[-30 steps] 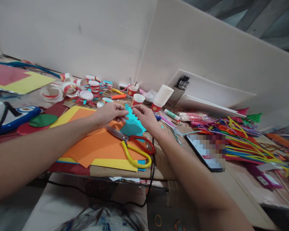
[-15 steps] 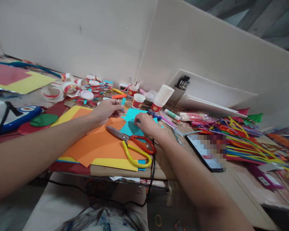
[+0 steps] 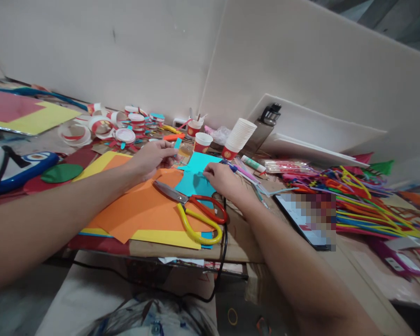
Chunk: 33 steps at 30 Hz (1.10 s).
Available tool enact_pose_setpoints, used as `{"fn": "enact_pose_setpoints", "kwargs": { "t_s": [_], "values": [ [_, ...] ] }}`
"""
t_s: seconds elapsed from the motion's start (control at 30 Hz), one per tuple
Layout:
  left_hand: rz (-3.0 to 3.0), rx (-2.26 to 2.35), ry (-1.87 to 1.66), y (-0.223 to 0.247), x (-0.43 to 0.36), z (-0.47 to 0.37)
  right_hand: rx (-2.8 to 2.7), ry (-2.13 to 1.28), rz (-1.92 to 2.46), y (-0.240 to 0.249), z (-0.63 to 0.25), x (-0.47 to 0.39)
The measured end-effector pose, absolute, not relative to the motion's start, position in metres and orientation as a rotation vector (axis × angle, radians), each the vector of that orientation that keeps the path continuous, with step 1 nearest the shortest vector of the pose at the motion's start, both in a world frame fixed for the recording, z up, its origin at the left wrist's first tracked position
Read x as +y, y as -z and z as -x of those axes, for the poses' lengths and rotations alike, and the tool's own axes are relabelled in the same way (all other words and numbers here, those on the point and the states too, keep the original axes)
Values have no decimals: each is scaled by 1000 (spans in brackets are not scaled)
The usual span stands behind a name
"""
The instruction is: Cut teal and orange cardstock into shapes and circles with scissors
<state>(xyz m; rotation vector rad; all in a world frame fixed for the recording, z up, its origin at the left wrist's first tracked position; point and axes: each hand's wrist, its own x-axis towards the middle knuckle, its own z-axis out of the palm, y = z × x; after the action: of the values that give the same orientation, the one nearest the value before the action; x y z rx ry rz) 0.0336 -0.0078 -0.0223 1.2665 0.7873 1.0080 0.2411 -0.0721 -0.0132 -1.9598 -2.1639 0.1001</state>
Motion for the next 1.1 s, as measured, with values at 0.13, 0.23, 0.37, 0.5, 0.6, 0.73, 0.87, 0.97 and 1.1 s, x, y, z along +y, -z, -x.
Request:
{"fn": "enact_pose_setpoints", "kwargs": {
  "t_s": [0.13,0.23,0.37,0.5,0.6,0.73,0.87,0.97,1.1],
  "values": [
    [-1250,800,-1035,21,-8,-33,-1996,-75,1952,13,-249,-69],
    [-1251,787,-1042,21,-8,-33,-1879,-153,1933,16,-254,-64],
    [-1268,775,-1046,23,-6,-32,-1835,-311,1884,20,-256,-62],
    [-1266,762,-1018,25,-6,-32,-1769,-529,1847,21,-254,-62],
    [-1265,759,-962,27,-7,-33,-1692,-634,1800,22,-252,-61],
    [-1261,779,-913,27,-10,-34,-1635,-670,1761,22,-251,-61],
    [-1279,780,-890,27,-12,-35,-1581,-712,1728,20,-250,-62],
    [-1288,769,-869,27,-12,-35,-1565,-726,1701,18,-249,-63],
    [-1290,770,-844,28,-12,-35,-1550,-727,1698,18,-247,-64]
  ]
}}
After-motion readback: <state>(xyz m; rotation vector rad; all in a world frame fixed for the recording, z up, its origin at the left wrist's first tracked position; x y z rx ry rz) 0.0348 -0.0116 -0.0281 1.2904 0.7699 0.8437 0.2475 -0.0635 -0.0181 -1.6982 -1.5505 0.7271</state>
